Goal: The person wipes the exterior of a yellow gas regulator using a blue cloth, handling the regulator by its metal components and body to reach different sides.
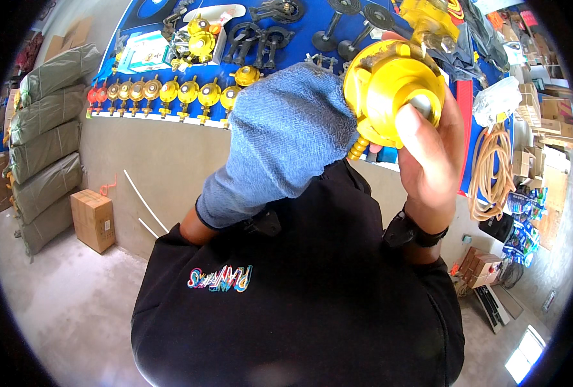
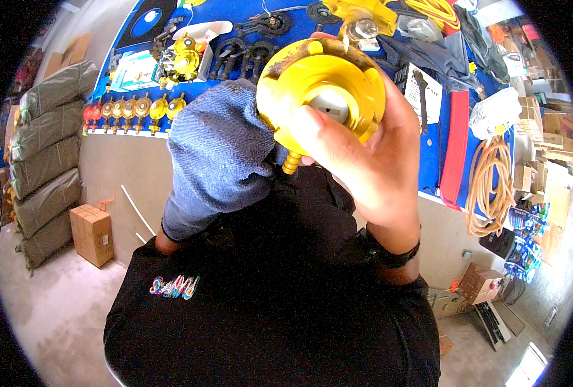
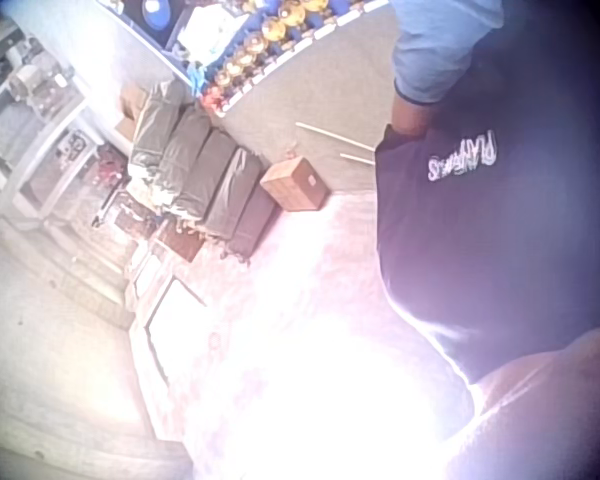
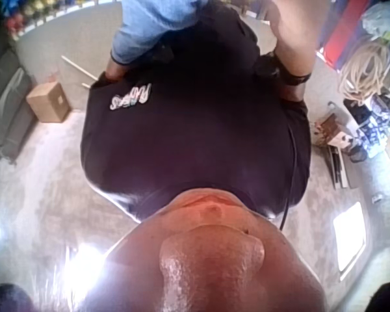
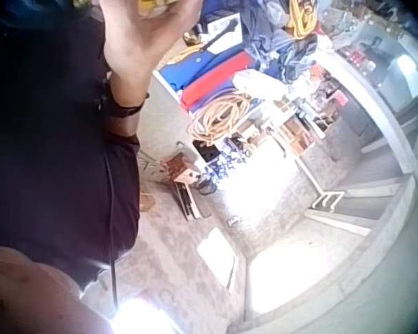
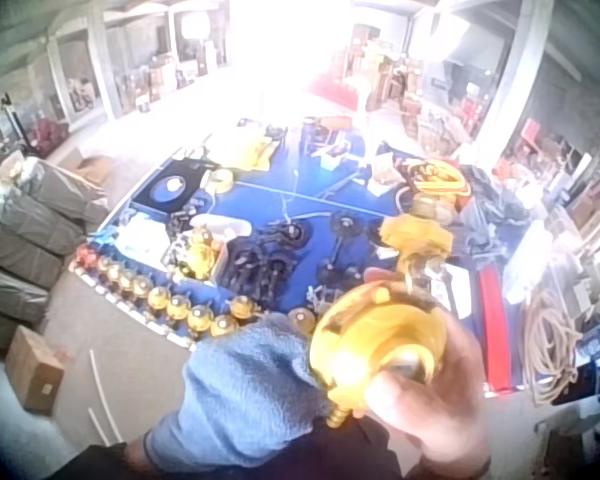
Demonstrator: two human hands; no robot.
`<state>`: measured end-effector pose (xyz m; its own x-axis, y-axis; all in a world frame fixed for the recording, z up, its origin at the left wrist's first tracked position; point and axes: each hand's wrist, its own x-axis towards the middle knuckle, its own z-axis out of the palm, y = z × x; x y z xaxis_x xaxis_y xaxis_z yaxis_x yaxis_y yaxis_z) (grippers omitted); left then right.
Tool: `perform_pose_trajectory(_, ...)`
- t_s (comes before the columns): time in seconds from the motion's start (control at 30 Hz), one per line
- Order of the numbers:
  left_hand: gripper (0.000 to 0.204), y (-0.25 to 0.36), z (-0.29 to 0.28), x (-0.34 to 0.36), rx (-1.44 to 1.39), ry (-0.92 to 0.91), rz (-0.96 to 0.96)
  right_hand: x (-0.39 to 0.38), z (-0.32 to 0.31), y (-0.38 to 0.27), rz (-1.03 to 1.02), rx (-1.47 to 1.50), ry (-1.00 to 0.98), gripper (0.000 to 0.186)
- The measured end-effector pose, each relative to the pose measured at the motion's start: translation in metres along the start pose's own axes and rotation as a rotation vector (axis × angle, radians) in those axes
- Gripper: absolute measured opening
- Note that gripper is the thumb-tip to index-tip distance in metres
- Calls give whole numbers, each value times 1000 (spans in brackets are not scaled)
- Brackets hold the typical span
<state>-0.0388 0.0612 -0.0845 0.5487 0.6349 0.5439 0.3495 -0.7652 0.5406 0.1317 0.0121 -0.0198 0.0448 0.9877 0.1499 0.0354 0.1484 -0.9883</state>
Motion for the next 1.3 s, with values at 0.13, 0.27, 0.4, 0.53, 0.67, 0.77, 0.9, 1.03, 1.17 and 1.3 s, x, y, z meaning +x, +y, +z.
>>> perform_pose_trajectory(0.13,33,-3,-3,1,-82,-64,58,0,-10,-4,139,21,-74,64)
perform_pose_trajectory(0.27,32,-12,5,-1,-186,-115,8,0,-13,-3,199,51,-115,61)
perform_pose_trajectory(0.4,27,-10,2,-3,-65,-155,-19,-1,-8,-4,148,52,-72,61)
perform_pose_trajectory(0.53,29,-1,0,2,-34,-104,-71,-3,-1,1,38,69,-13,62)
perform_pose_trajectory(0.67,33,-3,8,-7,-224,28,-122,0,-13,-3,110,46,-134,63)
perform_pose_trajectory(0.77,36,-3,2,-8,63,32,52,1,-12,-4,124,79,-131,64)
perform_pose_trajectory(0.9,35,4,-6,-6,181,-17,40,1,-16,-1,100,48,-169,64)
perform_pose_trajectory(1.03,22,9,-26,-2,43,-103,87,0,-19,0,107,48,-183,65)
perform_pose_trajectory(1.17,20,8,-33,-1,-149,-140,107,-1,-27,1,133,82,-269,68)
perform_pose_trajectory(1.3,22,4,-21,-12,-255,-121,33,-3,-36,5,140,110,-349,75)
